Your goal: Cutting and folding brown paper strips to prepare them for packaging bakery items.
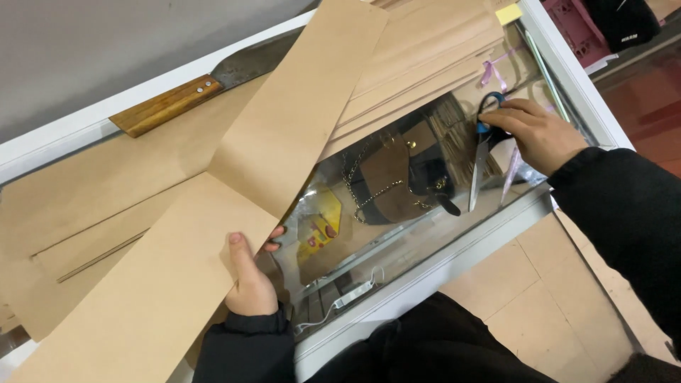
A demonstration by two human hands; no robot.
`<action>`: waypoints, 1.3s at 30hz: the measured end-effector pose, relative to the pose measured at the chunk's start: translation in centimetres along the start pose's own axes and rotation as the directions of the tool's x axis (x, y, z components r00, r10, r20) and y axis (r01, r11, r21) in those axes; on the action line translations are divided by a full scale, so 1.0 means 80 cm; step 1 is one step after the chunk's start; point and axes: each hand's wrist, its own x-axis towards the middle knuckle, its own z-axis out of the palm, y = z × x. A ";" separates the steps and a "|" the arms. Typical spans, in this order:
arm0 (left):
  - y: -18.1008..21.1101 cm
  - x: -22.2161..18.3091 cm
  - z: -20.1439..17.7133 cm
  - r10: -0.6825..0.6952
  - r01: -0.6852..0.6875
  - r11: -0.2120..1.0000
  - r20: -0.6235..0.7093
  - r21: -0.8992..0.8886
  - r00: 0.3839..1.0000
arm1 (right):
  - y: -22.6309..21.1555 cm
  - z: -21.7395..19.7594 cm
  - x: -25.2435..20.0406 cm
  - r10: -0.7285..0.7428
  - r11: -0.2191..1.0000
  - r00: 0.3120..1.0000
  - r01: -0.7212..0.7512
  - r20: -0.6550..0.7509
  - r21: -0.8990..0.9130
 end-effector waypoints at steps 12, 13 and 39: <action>-0.010 0.003 -0.002 0.205 -0.207 0.978 0.064 0.023 0.977 | -0.071 0.005 -0.065 -0.113 0.937 0.985 0.148 -0.127 0.316; -0.010 0.002 -0.003 0.216 -0.219 0.974 0.055 0.060 0.975 | -0.093 0.002 -0.071 -0.134 0.867 0.978 0.195 -0.162 0.459; 0.025 -0.043 -0.068 -0.096 0.129 0.979 -0.202 0.157 0.975 | -0.411 -0.036 -0.077 -0.147 -0.392 0.822 -0.560 0.551 0.730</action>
